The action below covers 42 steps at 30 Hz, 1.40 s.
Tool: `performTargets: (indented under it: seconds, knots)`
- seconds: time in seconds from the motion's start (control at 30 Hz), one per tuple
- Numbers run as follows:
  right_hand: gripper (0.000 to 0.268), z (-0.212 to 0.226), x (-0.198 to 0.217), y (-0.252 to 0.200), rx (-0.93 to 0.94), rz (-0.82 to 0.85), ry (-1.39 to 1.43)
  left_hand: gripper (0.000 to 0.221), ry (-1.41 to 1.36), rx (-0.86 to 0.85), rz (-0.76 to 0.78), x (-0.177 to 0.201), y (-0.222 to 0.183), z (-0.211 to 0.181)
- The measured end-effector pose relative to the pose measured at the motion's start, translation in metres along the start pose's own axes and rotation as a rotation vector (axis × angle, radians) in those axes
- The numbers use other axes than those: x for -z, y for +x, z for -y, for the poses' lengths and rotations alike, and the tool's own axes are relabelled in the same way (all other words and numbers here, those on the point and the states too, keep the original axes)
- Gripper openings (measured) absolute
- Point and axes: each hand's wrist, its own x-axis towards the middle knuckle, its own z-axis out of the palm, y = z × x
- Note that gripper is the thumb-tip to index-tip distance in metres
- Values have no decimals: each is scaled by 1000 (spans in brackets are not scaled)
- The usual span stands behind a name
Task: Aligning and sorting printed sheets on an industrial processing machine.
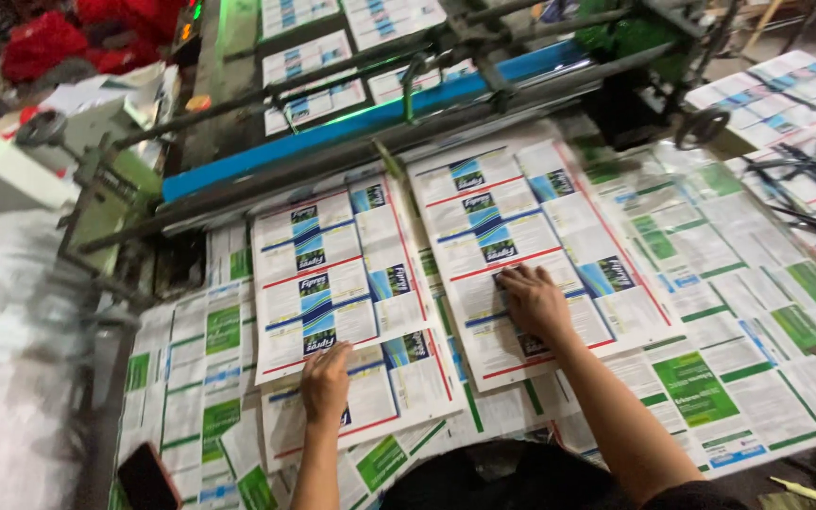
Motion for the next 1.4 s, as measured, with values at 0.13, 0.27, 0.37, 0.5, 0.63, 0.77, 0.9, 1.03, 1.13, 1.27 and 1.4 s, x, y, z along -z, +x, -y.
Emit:
performTargets:
  seconds: [0.13,0.27,0.37,0.5,0.63,0.77,0.9,1.03,1.13,1.27,1.4]
  knots:
    - [40,3,5,2,-33,36,-7,21,-15,33,12,-10,20,11]
    - [40,3,7,2,-39,113,-10,23,45,159,196,-15,26,8]
    - [42,4,10,4,-46,134,1,32,73,227,316,-13,16,-8]
    - [42,7,12,4,-35,190,20,38,134,251,469,-8,-20,-18]
    - [36,-7,1,-10,23,218,-29,43,79,264,526,-10,-60,-11]
    - [38,-16,10,-51,107,328,-59,54,87,235,770,-13,-100,10]
    - [61,33,109,-65,-12,633,90,64,24,219,779,-21,-127,21]
    - [72,23,102,-71,0,726,-21,73,4,278,975,-6,-107,11]
    - [66,10,86,-76,28,618,41,70,-6,250,926,-3,-109,10]
    - [48,2,81,-75,46,632,63,64,-26,243,830,0,-114,5]
    - [22,10,95,-61,-171,685,97,50,29,199,761,-6,-120,8]
